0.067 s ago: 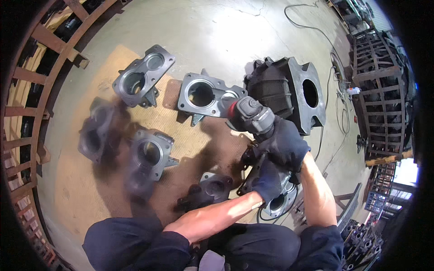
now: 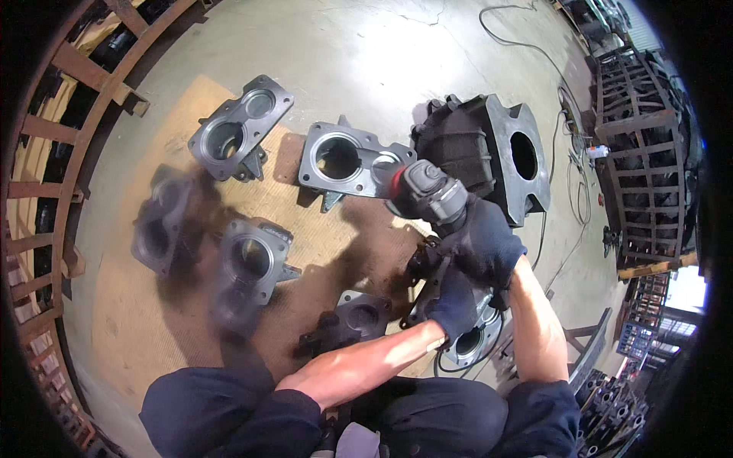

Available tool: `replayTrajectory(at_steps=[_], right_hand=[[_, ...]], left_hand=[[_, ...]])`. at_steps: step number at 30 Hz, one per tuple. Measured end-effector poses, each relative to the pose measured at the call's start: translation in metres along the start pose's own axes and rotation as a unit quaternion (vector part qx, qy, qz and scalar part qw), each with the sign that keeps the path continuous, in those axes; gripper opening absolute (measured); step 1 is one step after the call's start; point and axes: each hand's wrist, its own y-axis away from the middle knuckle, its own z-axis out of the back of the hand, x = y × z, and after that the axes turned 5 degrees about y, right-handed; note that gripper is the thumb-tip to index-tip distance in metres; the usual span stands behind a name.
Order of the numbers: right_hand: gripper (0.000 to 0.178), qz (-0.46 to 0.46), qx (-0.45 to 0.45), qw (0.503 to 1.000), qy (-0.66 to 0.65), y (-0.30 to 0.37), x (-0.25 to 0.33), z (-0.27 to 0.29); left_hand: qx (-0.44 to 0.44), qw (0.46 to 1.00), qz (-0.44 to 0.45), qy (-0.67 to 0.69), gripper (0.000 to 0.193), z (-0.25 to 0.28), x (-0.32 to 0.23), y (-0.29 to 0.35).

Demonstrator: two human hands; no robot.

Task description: The person sits on the floor and uses a handheld angle grinder to smooth the surfaces of several metal engine parts. They handle each part individually, repositioning them as needed to access different areas.

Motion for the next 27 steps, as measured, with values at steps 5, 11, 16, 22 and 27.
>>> replayTrajectory(at_steps=[5, 11, 16, 22, 27], right_hand=[[0.042, -0.019, -0.001, 1.0, 0.002, -0.017, -0.015, 0.015], [0.039, 0.0, 0.005, 1.0, -0.023, -0.048, -0.01, 0.023], [0.035, 0.037, 0.03, 0.998, -0.037, -0.045, -0.003, 0.016], [0.035, 0.0, 0.021, 0.999, -0.035, -0.012, -0.011, 0.013], [0.037, 0.04, -0.003, 0.998, -0.04, -0.048, -0.03, 0.008]], left_hand=[[-0.029, 0.996, -0.021, -0.077, 0.031, 0.001, -0.037, -0.032], [-0.044, 0.983, -0.072, -0.162, 0.034, 0.017, -0.063, -0.049], [-0.046, 0.988, -0.014, -0.146, 0.035, 0.016, -0.072, -0.04], [0.003, 0.987, 0.036, -0.154, 0.043, 0.008, -0.076, -0.013], [-0.027, 0.988, -0.046, -0.148, 0.037, 0.017, -0.072, -0.044]])
